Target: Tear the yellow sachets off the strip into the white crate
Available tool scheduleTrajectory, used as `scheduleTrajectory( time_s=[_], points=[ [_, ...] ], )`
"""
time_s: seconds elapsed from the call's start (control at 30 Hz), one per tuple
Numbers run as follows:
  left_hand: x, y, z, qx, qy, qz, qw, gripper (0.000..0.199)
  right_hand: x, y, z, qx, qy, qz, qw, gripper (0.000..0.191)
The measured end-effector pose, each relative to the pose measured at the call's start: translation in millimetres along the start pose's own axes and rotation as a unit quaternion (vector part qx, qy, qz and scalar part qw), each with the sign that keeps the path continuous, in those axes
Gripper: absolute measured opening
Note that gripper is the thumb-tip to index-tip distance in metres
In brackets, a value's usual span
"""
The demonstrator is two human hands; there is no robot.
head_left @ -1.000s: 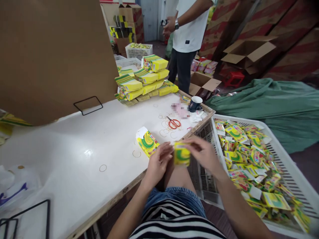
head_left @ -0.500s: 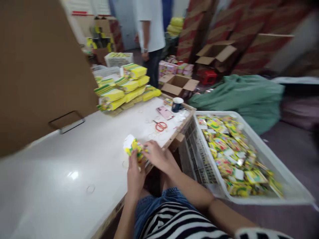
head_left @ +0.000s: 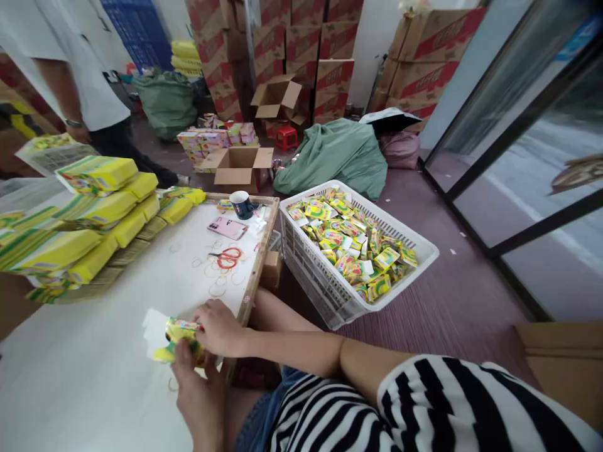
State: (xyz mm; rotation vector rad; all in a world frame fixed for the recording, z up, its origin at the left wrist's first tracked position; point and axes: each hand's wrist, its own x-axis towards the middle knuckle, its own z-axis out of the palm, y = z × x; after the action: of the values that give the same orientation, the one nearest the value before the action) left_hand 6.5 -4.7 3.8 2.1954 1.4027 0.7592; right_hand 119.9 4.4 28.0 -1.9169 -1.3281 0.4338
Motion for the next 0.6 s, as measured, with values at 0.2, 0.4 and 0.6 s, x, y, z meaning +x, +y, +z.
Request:
scheduleTrajectory(
  time_s=[0.2,0.4,0.6],
  points=[
    [0.2,1.3,-11.5,-0.124,0.111,0.044,0.985,0.067,-5.9,-1.4,-14.1,0.182,0.05,0.009,0.982,0.008],
    [-2.6,8.1,-32.5,-0.454,0.027,-0.054,0.889,0.061,-36.5,-2.1,-38.2,0.463,-0.001,0.058,0.885,0.011],
    [-12.6,18.3,-30.0,-0.591,-0.111,-0.056,0.797,0.044,-62.8,3.4,-48.7,0.513,-0.061,0.08,0.852,0.028]
  ],
)
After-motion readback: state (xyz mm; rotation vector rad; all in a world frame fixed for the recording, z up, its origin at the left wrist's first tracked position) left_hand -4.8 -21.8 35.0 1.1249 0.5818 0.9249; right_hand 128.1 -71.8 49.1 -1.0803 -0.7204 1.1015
